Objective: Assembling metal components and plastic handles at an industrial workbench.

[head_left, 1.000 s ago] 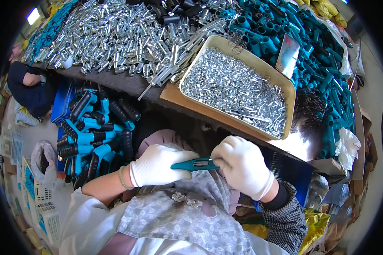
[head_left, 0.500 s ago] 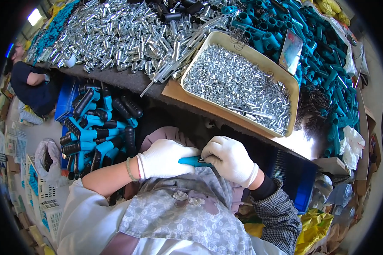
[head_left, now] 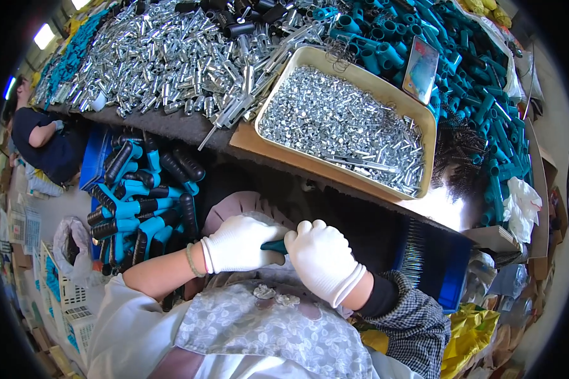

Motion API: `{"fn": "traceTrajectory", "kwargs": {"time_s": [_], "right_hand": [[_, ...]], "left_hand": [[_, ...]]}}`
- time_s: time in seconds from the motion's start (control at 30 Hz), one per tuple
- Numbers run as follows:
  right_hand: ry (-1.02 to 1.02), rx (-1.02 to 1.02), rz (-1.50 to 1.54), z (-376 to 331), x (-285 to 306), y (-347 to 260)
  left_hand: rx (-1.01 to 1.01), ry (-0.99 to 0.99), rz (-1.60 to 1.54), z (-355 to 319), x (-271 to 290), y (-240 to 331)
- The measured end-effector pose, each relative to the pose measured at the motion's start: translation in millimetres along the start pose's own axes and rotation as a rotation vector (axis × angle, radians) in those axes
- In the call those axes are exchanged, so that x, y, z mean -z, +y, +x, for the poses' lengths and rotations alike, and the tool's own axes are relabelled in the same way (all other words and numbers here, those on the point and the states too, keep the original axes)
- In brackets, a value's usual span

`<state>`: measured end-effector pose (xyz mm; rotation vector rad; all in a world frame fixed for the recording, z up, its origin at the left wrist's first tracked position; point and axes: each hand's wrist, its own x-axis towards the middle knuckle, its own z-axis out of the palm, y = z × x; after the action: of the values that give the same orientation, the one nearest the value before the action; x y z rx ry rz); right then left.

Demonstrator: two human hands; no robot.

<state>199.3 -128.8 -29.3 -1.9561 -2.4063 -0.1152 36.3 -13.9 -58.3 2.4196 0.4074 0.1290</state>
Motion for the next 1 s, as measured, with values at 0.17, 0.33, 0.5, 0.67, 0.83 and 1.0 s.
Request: {"fn": "traceTrajectory", "kwargs": {"time_s": [0.17,0.33,0.5,0.67,0.83,1.0], "right_hand": [[-0.039,0.018,0.128,-4.5,-1.6,4.7],[-0.008,-0.025,0.737,-4.4,7.4,40.6],[0.222,-0.154,0.887,-17.2,36.8,60.3],[0.268,-0.599,1.520,-55.9,-12.9,68.3],[0.283,-0.550,2.115,-60.5,-71.2,11.5],[0.394,-0.382,2.391,-41.2,-76.7,-3.9]], "left_hand": [[-0.035,0.057,-0.011,-0.5,-4.6,2.6],[0.002,0.028,-0.023,-4.4,2.1,10.4],[-0.122,0.191,-0.050,-9.9,13.5,16.8],[-0.057,0.179,-0.120,-13.9,32.5,33.8],[-0.070,0.166,-0.159,-11.7,34.3,41.6],[-0.033,0.118,-0.220,-10.7,35.4,47.5]]}}
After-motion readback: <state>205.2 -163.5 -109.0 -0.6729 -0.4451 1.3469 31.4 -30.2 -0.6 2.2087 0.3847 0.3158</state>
